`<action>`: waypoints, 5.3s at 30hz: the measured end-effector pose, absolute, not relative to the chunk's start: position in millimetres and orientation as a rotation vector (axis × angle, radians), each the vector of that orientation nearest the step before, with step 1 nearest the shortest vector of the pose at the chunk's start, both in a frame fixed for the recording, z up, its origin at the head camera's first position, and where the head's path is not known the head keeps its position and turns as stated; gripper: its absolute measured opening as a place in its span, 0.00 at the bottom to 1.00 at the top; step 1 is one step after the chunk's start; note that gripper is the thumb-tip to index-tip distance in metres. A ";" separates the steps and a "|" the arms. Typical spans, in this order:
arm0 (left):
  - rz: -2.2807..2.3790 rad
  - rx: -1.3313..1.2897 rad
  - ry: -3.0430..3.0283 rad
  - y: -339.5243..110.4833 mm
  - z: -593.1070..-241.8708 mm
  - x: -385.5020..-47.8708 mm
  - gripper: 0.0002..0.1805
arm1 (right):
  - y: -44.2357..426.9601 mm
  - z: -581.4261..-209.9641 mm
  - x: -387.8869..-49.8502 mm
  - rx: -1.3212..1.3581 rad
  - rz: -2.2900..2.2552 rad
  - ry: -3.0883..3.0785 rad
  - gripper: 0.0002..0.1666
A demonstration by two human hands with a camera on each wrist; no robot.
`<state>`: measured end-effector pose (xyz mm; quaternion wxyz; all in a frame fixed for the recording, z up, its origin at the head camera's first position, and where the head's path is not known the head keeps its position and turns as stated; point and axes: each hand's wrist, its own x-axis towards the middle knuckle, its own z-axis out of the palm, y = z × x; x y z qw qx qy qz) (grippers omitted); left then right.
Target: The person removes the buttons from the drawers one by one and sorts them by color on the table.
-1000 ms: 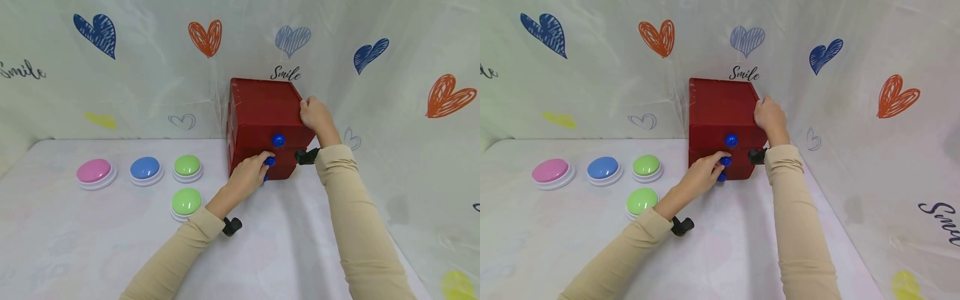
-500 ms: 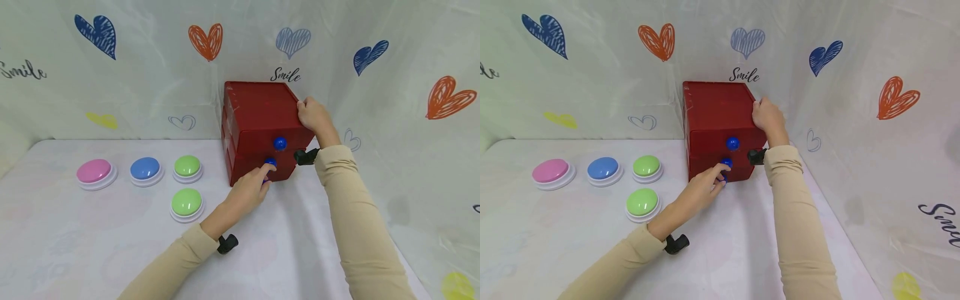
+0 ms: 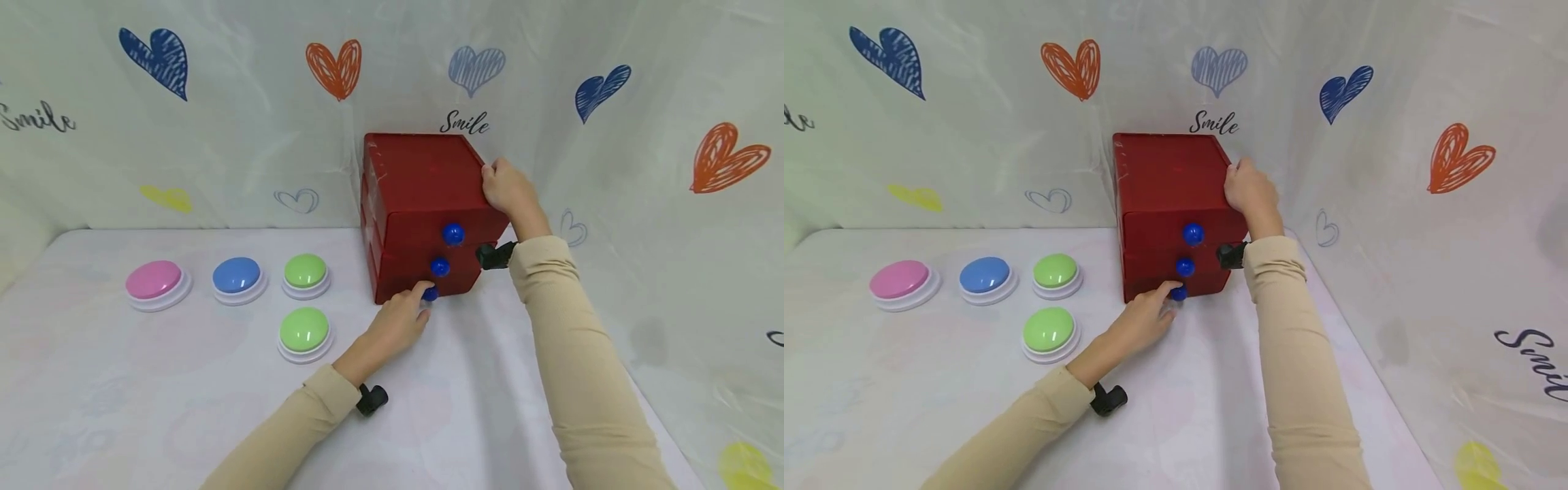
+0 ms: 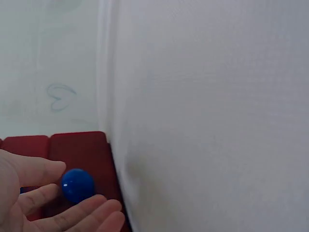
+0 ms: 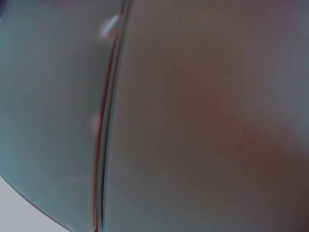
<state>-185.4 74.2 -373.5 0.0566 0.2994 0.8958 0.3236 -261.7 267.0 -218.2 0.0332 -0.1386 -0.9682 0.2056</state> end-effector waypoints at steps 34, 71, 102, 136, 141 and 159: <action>0.995 0.921 2.748 87.2 -383.0 -182.3 0.15 | 269.4 -219.7 -256.4 -0.457 0.679 -2.991 0.29; 0.665 1.116 2.801 82.7 -373.7 -155.5 0.11 | 266.0 -218.1 -256.6 -0.538 0.620 -2.982 0.31; 0.468 1.231 2.878 80.6 -370.7 -128.0 0.15 | 266.7 -217.8 -258.5 -0.534 0.602 -3.017 0.32; 0.585 1.182 2.682 72.0 -358.2 -112.7 0.13 | 271.2 -220.4 -257.3 -0.467 0.640 -2.967 0.33; 0.566 1.176 2.643 67.3 -351.3 -115.6 0.15 | 271.0 -219.9 -257.6 -0.464 0.639 -2.968 0.33; 1.129 1.155 2.480 58.8 -339.4 -132.2 0.08 | 270.5 -221.5 -256.9 -0.476 0.664 -2.967 0.33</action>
